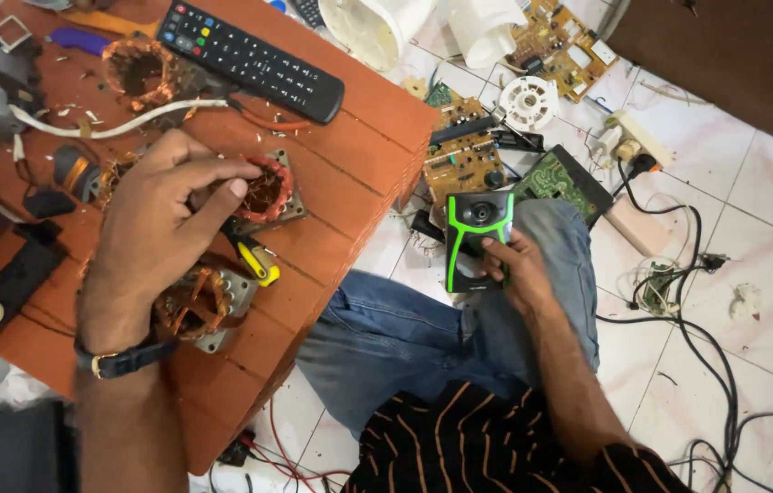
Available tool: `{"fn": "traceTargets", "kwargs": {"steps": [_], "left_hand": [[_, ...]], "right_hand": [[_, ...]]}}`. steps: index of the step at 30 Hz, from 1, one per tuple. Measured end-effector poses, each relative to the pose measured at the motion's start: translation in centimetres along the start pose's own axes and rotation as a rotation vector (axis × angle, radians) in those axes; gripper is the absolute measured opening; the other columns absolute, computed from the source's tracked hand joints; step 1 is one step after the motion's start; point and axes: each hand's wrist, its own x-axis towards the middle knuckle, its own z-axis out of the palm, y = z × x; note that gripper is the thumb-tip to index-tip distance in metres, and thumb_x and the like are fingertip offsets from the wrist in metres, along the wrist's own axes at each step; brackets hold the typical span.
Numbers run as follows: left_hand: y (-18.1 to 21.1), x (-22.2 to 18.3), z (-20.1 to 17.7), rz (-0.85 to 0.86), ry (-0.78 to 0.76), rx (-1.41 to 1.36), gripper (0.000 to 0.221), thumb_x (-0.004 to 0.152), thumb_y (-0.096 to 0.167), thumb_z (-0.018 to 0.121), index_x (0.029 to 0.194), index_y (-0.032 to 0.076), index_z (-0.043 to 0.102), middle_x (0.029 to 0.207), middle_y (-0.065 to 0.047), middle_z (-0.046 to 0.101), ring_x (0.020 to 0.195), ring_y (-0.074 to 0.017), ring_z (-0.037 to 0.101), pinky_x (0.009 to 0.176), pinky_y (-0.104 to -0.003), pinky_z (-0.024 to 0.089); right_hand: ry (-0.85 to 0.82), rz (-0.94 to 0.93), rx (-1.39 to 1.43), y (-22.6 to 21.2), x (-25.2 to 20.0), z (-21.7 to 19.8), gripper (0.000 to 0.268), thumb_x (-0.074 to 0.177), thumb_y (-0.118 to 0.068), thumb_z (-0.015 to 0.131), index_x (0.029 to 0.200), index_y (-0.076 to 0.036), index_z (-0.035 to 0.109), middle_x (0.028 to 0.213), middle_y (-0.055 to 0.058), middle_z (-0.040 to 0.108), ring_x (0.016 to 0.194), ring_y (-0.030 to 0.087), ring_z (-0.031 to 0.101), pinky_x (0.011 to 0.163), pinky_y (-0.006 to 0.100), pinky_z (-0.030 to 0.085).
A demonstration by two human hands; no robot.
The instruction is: Connecting thin copper wires to motor stator coils during an electronics repair task.
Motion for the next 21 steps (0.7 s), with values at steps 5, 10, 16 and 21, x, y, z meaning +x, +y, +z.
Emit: {"fn": "traceTargets", "kwargs": {"steps": [5, 10, 16, 21], "left_hand": [[0.9, 0.0, -0.1, 0.002, -0.003, -0.03, 0.02, 0.099, 0.008, 0.067, 0.115, 0.001, 0.077, 0.095, -0.006, 0.051, 0.072, -0.0155, 0.047, 0.064, -0.027, 0.039], [1.1, 0.2, 0.0, -0.017, -0.004, -0.023, 0.022, 0.098, 0.004, 0.067, 0.118, 0.001, 0.076, 0.098, -0.007, 0.052, 0.073, -0.0157, 0.045, 0.062, -0.027, 0.037], [0.8, 0.2, 0.1, -0.009, 0.002, 0.052, 0.023, 0.098, 0.009, 0.07, 0.119, 0.002, 0.077, 0.098, -0.009, 0.054, 0.075, -0.0172, 0.047, 0.061, -0.028, 0.035], [0.9, 0.2, 0.0, -0.009, -0.003, 0.014, 0.023, 0.098, 0.008, 0.069, 0.119, 0.001, 0.077, 0.096, -0.008, 0.052, 0.075, -0.0166, 0.048, 0.062, -0.028, 0.037]], "right_hand": [[-0.099, 0.07, 0.162, 0.8, 0.6, 0.5, 0.012, 0.102, -0.017, 0.059, 0.108, -0.006, 0.062, 0.066, -0.001, 0.052, 0.05, 0.009, 0.044, 0.055, 0.025, 0.045], [0.022, 0.125, -0.34, 2.6, 1.4, 0.8, 0.025, 0.095, -0.026, 0.069, 0.089, -0.003, 0.067, 0.062, 0.001, 0.05, 0.046, 0.01, 0.042, 0.041, 0.024, 0.033], [-0.281, -0.148, -1.485, 6.6, 1.1, 1.1, 0.03, 0.09, -0.038, 0.066, 0.094, -0.009, 0.068, 0.083, 0.014, 0.072, 0.074, 0.038, 0.067, 0.072, 0.048, 0.052], [-0.584, -0.056, -1.489, 8.6, 1.1, 1.1, 0.049, 0.085, -0.041, 0.068, 0.116, -0.005, 0.061, 0.098, 0.018, 0.071, 0.089, 0.036, 0.068, 0.081, 0.046, 0.052]]}}
